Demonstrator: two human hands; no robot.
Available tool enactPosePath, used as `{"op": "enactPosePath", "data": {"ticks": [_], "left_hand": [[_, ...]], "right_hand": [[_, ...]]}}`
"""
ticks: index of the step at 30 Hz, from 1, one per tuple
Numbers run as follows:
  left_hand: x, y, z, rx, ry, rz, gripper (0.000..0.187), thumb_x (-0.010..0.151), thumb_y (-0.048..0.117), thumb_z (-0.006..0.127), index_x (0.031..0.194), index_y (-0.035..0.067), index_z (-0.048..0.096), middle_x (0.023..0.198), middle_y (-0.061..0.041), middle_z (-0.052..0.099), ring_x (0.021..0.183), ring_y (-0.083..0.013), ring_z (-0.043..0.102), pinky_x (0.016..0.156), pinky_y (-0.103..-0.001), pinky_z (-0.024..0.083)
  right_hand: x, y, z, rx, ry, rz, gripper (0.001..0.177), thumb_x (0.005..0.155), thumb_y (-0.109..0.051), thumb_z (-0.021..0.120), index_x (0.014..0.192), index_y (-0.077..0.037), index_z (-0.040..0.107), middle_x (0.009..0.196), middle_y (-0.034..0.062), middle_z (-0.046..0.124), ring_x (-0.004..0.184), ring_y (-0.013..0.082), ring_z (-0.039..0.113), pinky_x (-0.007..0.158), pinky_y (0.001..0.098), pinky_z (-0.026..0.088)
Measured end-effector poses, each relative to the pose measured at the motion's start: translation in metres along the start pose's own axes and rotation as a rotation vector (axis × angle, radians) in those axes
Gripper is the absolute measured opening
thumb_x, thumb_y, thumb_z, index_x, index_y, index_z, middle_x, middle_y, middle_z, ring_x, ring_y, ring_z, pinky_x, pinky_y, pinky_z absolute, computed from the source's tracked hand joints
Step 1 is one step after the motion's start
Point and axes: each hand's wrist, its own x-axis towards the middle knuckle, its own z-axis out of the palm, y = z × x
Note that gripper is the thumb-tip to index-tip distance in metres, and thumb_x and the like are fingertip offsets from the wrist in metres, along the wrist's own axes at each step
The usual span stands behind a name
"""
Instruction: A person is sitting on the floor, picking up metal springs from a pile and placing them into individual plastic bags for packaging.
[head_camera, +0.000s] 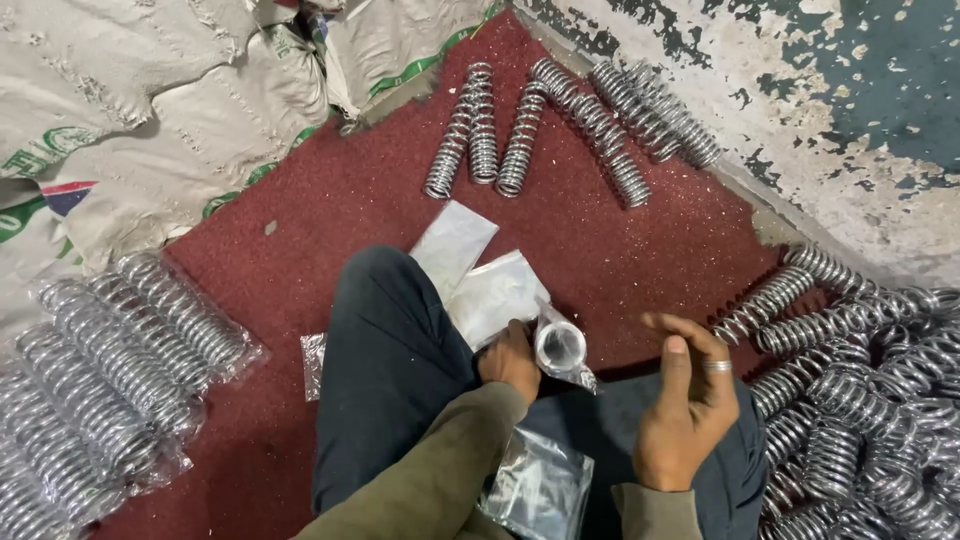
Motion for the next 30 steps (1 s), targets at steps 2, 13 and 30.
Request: {"op": "enactPosePath", "data": {"ticks": [2, 13, 30], "left_hand": [[-0.014, 0.005, -0.016, -0.089, 0.123, 0.263, 0.041, 0.075, -0.002, 0.059, 0.115, 0.006, 0.052, 0.109, -0.018, 0.063, 0.096, -0.0434, 0.064, 0.078, -0.056, 0.052], [-0.009, 0.034, -0.082, -0.469, -0.323, 0.232, 0.066, 0.086, 0.034, 0.071, 0.143, 0.014, 0.045, 0.140, -0.016, 0.062, 0.132, -0.0360, 0.057, 0.105, -0.044, 0.044], [0.024, -0.246, -0.222, 0.680, 1.017, -0.295, 0.096, 0.062, 0.028, 0.086, 0.148, 0.005, 0.050, 0.157, -0.021, 0.041, 0.144, -0.0415, 0.039, 0.111, -0.060, 0.036]], "right_hand": [[-0.008, 0.060, -0.007, -0.118, -0.152, 0.030, 0.030, 0.100, -0.005, 0.046, 0.126, -0.007, 0.061, 0.125, 0.0120, 0.068, 0.120, 0.0255, 0.067, 0.110, 0.0382, 0.053], [-0.013, 0.140, 0.014, -0.714, -0.843, 0.399, 0.047, 0.079, -0.007, 0.054, 0.126, -0.008, 0.053, 0.120, 0.0237, 0.068, 0.113, 0.0505, 0.061, 0.087, 0.0532, 0.049], [0.017, 0.084, 0.055, -0.313, -0.911, 0.539, 0.047, 0.087, -0.012, 0.073, 0.133, -0.016, 0.069, 0.130, -0.0019, 0.075, 0.110, 0.0104, 0.073, 0.098, 0.0283, 0.055]]}}
